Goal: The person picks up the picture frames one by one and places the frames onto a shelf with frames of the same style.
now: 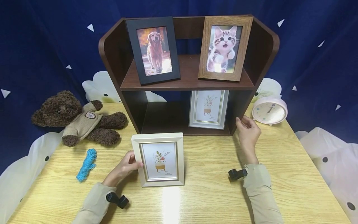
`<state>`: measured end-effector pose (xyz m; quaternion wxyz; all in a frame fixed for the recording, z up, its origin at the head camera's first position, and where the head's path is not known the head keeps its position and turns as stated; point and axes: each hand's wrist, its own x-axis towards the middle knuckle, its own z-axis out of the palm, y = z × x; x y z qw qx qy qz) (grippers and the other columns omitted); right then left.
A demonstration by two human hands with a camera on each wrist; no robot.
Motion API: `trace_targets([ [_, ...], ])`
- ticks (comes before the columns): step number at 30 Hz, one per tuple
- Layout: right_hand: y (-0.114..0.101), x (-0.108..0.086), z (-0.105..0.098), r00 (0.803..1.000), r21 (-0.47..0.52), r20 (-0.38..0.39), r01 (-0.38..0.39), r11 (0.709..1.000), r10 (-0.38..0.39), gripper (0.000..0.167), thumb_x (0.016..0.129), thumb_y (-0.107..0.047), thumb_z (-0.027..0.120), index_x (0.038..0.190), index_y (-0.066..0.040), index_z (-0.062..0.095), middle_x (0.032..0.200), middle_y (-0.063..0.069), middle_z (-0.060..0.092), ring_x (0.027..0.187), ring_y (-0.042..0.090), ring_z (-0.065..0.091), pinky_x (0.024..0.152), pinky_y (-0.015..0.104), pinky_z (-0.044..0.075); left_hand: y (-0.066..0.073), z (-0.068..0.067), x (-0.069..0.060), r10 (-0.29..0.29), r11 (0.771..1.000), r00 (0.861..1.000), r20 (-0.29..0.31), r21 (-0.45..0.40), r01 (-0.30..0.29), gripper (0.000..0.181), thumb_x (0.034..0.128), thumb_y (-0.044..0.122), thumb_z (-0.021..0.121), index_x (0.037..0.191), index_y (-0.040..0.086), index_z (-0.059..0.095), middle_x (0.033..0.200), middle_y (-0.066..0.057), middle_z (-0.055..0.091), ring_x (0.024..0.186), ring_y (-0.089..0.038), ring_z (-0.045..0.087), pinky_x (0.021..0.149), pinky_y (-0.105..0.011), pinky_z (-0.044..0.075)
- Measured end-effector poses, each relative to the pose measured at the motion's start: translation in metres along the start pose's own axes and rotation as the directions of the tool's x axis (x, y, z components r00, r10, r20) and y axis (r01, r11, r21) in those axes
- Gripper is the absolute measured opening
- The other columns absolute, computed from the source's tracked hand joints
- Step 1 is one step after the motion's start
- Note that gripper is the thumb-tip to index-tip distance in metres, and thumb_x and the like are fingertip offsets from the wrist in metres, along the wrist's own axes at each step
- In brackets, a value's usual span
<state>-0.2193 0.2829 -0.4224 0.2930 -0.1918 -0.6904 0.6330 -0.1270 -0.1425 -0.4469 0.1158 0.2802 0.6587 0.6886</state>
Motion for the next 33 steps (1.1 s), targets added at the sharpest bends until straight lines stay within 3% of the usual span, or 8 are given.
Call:
trace_targets([
  [8, 0.005, 0.005, 0.001, 1.000, 0.004, -0.011, 0.018, 1.000, -0.018, 0.017, 0.078, -0.006, 0.076, 0.081, -0.023, 0.070, 0.070, -0.020, 0.064, 0.067, -0.006, 0.060, 0.065, 0.004, 0.048, 0.001, 0.001, 0.002, -0.005, 0.999, 1.000, -0.028, -0.033, 0.004, 0.039, 0.0793, -0.003, 0.050, 0.109, -0.028, 0.047, 0.097, -0.027, 0.067, 0.083, -0.009, 0.066, 0.074, -0.024, 0.055],
  [14, 0.007, 0.006, 0.001, 1.000, 0.013, -0.015, 0.023, 1.000, -0.022, 0.019, 0.077, -0.006, 0.076, 0.079, -0.024, 0.069, 0.070, -0.019, 0.064, 0.067, -0.006, 0.061, 0.065, 0.004, 0.048, 0.001, 0.002, 0.002, -0.027, 0.998, 0.999, -0.040, -0.052, 0.025, 0.039, 0.0834, -0.002, 0.053, 0.112, -0.028, 0.046, 0.102, -0.043, 0.057, 0.088, -0.010, 0.067, 0.079, -0.027, 0.055],
  [23, 0.005, 0.004, 0.001, 1.000, 0.041, -0.015, -0.005, 0.999, 0.006, 0.018, 0.077, -0.005, 0.076, 0.081, -0.021, 0.070, 0.071, -0.018, 0.065, 0.068, -0.004, 0.061, 0.066, 0.005, 0.049, 0.001, 0.005, 0.002, -0.048, 0.997, 0.997, -0.068, -0.060, 0.044, 0.037, 0.0846, -0.002, 0.056, 0.111, -0.027, 0.047, 0.104, -0.033, 0.063, 0.088, -0.012, 0.068, 0.079, -0.028, 0.056],
  [29, -0.003, -0.002, 0.000, 1.000, 0.027, -0.013, -0.003, 1.000, 0.003, 0.018, 0.077, -0.005, 0.075, 0.081, -0.021, 0.069, 0.071, -0.018, 0.064, 0.067, -0.005, 0.060, 0.065, 0.005, 0.048, 0.001, 0.006, -0.001, -0.060, 0.997, 0.996, -0.068, -0.050, 0.057, 0.037, 0.0844, -0.002, 0.055, 0.111, -0.027, 0.047, 0.104, -0.044, 0.057, 0.088, -0.010, 0.068, 0.079, -0.028, 0.056],
  [33, -0.013, -0.009, 0.002, 1.000, 0.064, 0.003, -0.010, 0.998, 0.009, 0.020, 0.077, -0.001, 0.075, 0.078, -0.021, 0.070, 0.069, -0.016, 0.065, 0.066, -0.004, 0.061, 0.064, 0.005, 0.049, 0.001, 0.005, -0.007, -0.070, 0.997, 0.995, -0.077, 0.009, 0.071, 0.036, 0.0844, -0.003, 0.056, 0.112, -0.024, 0.050, 0.104, -0.044, 0.056, 0.088, -0.009, 0.067, 0.079, -0.028, 0.056],
])
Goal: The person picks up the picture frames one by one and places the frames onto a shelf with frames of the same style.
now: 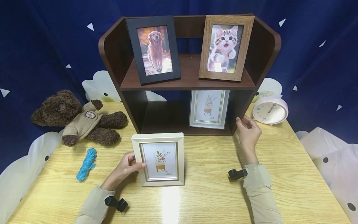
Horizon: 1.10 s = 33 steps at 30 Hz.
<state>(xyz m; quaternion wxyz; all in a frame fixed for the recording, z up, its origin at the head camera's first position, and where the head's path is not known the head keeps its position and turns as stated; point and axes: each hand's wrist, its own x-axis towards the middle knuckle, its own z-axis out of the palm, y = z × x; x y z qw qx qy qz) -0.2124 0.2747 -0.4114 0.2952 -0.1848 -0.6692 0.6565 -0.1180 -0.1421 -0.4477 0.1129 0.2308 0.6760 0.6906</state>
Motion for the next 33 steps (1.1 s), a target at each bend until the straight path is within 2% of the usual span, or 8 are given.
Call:
trace_targets([
  [11, -0.004, -0.003, 0.000, 1.000, 0.023, 0.004, 0.006, 1.000, -0.006, 0.023, 0.076, 0.000, 0.074, 0.076, -0.022, 0.070, 0.069, -0.015, 0.066, 0.066, -0.004, 0.062, 0.063, 0.006, 0.049, -0.005, -0.005, -0.013, 0.030, 0.997, 1.000, 0.000, 0.065, -0.030, 0.041, 0.0840, -0.008, 0.059, 0.118, -0.026, 0.046, 0.107, -0.043, 0.056, 0.096, -0.003, 0.065, 0.083, -0.027, 0.054],
  [20, 0.014, 0.008, -0.001, 1.000, 0.000, -0.016, 0.018, 1.000, -0.018, 0.020, 0.077, -0.004, 0.076, 0.080, -0.022, 0.071, 0.071, -0.017, 0.065, 0.068, -0.004, 0.062, 0.065, 0.005, 0.049, -0.003, -0.004, -0.018, -0.060, 0.984, 0.992, -0.107, 0.164, 0.077, 0.039, 0.0832, -0.001, 0.067, 0.116, -0.018, 0.055, 0.106, -0.034, 0.062, 0.092, -0.003, 0.065, 0.084, -0.025, 0.054],
  [30, 0.019, 0.011, -0.001, 0.999, 0.001, -0.020, 0.025, 1.000, -0.025, 0.020, 0.076, -0.004, 0.077, 0.079, -0.023, 0.070, 0.071, -0.016, 0.065, 0.068, -0.003, 0.062, 0.065, 0.005, 0.049, -0.001, -0.005, -0.022, -0.151, 0.962, 0.974, -0.167, 0.201, 0.184, 0.043, 0.0802, 0.006, 0.074, 0.114, -0.015, 0.058, 0.104, -0.030, 0.065, 0.088, -0.007, 0.067, 0.082, -0.023, 0.054],
  [33, 0.019, 0.011, -0.001, 0.999, 0.003, -0.024, 0.030, 1.000, -0.030, 0.021, 0.076, -0.004, 0.077, 0.078, -0.024, 0.070, 0.071, -0.016, 0.066, 0.068, -0.003, 0.062, 0.065, 0.006, 0.049, 0.000, -0.005, -0.022, -0.161, 0.959, 0.971, -0.178, 0.204, 0.197, 0.044, 0.0798, 0.006, 0.075, 0.115, -0.015, 0.058, 0.105, -0.029, 0.065, 0.087, -0.010, 0.068, 0.080, -0.024, 0.055],
])
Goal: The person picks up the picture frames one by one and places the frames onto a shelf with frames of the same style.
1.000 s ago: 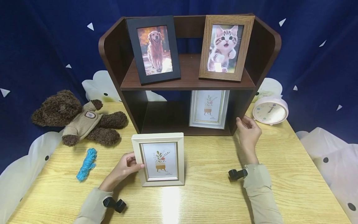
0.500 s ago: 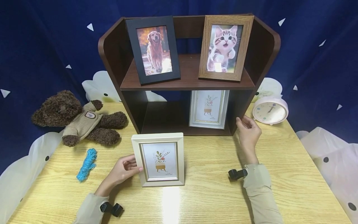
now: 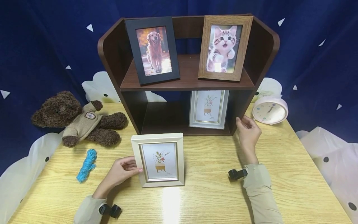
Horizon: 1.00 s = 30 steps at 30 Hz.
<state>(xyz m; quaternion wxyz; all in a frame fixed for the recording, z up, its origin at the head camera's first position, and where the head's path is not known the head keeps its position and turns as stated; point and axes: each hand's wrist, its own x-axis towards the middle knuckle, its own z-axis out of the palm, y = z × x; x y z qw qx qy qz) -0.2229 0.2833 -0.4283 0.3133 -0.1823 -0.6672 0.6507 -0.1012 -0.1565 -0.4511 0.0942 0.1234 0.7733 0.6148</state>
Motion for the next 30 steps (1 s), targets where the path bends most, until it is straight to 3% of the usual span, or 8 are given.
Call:
trace_targets([
  [9, -0.0012, -0.0011, -0.0001, 1.000, 0.017, 0.009, -0.019, 1.000, 0.018, 0.018, 0.076, -0.005, 0.077, 0.079, -0.021, 0.072, 0.071, -0.016, 0.066, 0.068, -0.003, 0.062, 0.065, 0.005, 0.049, -0.0020, 0.0029, -0.0003, 0.045, 0.999, 0.998, -0.041, 0.001, -0.045, 0.040, 0.0792, 0.003, 0.074, 0.111, -0.016, 0.060, 0.100, -0.030, 0.066, 0.083, -0.006, 0.068, 0.076, -0.025, 0.056],
  [15, -0.0015, -0.0020, -0.0009, 0.999, -0.014, 0.001, -0.032, 0.999, 0.032, 0.017, 0.076, -0.006, 0.078, 0.080, -0.022, 0.070, 0.071, -0.017, 0.065, 0.069, -0.003, 0.062, 0.065, 0.005, 0.049, -0.0035, 0.0037, 0.0009, 0.089, 0.996, 0.996, -0.031, 0.003, -0.089, 0.038, 0.0803, 0.003, 0.074, 0.111, -0.015, 0.061, 0.098, -0.029, 0.067, 0.084, -0.008, 0.069, 0.075, -0.028, 0.057],
  [30, -0.0034, -0.0023, 0.0000, 0.999, 0.002, 0.007, -0.035, 0.999, 0.035, 0.018, 0.076, -0.005, 0.077, 0.080, -0.021, 0.070, 0.071, -0.017, 0.066, 0.068, -0.003, 0.062, 0.065, 0.006, 0.049, 0.0033, 0.0057, 0.0082, 0.057, 0.998, 0.998, -0.010, 0.001, -0.057, 0.043, 0.0806, 0.008, 0.074, 0.116, -0.012, 0.060, 0.105, -0.027, 0.066, 0.089, -0.009, 0.068, 0.078, -0.027, 0.056],
])
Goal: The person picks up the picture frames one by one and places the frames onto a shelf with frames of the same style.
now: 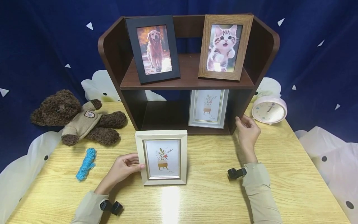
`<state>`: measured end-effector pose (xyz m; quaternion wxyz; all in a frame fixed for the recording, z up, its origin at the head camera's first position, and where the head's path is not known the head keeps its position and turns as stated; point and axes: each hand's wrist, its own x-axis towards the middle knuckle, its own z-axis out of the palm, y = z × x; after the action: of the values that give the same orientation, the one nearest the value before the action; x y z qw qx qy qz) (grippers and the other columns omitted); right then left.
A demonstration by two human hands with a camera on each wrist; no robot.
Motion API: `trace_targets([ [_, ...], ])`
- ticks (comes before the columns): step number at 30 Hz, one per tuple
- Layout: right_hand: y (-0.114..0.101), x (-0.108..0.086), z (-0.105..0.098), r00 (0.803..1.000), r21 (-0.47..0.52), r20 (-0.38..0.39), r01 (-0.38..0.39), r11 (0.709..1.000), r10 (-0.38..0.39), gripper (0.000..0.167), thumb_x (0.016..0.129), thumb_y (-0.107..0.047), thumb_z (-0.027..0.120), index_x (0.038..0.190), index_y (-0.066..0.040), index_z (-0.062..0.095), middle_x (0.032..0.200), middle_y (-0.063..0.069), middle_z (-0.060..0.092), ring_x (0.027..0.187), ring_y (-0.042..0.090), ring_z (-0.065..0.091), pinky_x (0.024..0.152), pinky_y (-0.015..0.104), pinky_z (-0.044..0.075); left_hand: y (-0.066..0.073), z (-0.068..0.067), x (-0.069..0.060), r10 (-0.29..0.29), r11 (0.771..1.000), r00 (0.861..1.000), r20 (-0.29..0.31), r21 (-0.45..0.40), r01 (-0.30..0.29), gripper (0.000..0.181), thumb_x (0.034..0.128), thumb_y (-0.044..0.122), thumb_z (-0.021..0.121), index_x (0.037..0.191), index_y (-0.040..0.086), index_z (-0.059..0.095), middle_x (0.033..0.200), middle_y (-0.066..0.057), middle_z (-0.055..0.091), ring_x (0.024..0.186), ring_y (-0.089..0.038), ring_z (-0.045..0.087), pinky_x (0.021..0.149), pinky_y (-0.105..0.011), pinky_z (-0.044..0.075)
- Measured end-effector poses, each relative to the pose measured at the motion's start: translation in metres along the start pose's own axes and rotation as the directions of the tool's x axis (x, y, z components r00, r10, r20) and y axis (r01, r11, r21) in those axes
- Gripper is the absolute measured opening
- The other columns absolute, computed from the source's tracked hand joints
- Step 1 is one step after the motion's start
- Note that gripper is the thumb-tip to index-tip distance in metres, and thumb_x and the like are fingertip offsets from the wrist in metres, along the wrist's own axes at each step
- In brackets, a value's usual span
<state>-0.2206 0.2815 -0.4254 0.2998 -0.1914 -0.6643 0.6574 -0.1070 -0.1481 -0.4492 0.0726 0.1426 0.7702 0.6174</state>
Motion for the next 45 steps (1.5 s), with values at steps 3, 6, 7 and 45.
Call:
trace_targets([
  [3, 0.000, 0.000, 0.000, 1.000, -0.001, 0.004, 0.011, 1.000, -0.011, 0.018, 0.077, -0.004, 0.077, 0.080, -0.021, 0.070, 0.071, -0.017, 0.066, 0.068, -0.003, 0.062, 0.065, 0.006, 0.049, 0.001, -0.001, 0.002, -0.002, 1.000, 1.000, -0.003, -0.012, 0.002, 0.041, 0.0802, 0.006, 0.074, 0.115, -0.012, 0.061, 0.105, -0.027, 0.067, 0.088, -0.008, 0.068, 0.078, -0.027, 0.056],
  [6, 0.000, 0.000, 0.000, 1.000, -0.006, 0.005, 0.026, 1.000, -0.026, 0.017, 0.077, -0.005, 0.076, 0.080, -0.020, 0.070, 0.071, -0.016, 0.066, 0.068, -0.003, 0.062, 0.065, 0.006, 0.049, 0.003, -0.002, 0.004, 0.009, 1.000, 1.000, -0.019, 0.003, -0.009, 0.040, 0.0796, 0.005, 0.075, 0.113, -0.012, 0.062, 0.103, -0.026, 0.067, 0.087, -0.006, 0.067, 0.077, -0.026, 0.056],
  [7, 0.000, 0.000, 0.000, 1.000, -0.006, 0.004, 0.030, 1.000, -0.030, 0.017, 0.077, -0.005, 0.077, 0.080, -0.020, 0.071, 0.071, -0.016, 0.066, 0.068, -0.003, 0.062, 0.065, 0.006, 0.049, 0.003, -0.002, 0.005, 0.007, 1.000, 1.000, -0.026, 0.009, -0.007, 0.040, 0.0791, 0.005, 0.075, 0.113, -0.012, 0.062, 0.103, -0.026, 0.067, 0.087, -0.007, 0.067, 0.077, -0.026, 0.056],
  [45, 0.002, 0.000, 0.000, 0.998, -0.009, -0.007, 0.059, 0.998, -0.059, 0.020, 0.077, -0.005, 0.076, 0.078, -0.023, 0.070, 0.072, -0.017, 0.065, 0.069, -0.003, 0.062, 0.066, 0.006, 0.049, 0.025, -0.022, 0.047, 0.002, 0.993, 0.996, -0.088, 0.114, 0.008, 0.047, 0.0837, 0.009, 0.072, 0.123, -0.010, 0.056, 0.107, -0.025, 0.066, 0.095, -0.030, 0.067, 0.078, -0.024, 0.055],
])
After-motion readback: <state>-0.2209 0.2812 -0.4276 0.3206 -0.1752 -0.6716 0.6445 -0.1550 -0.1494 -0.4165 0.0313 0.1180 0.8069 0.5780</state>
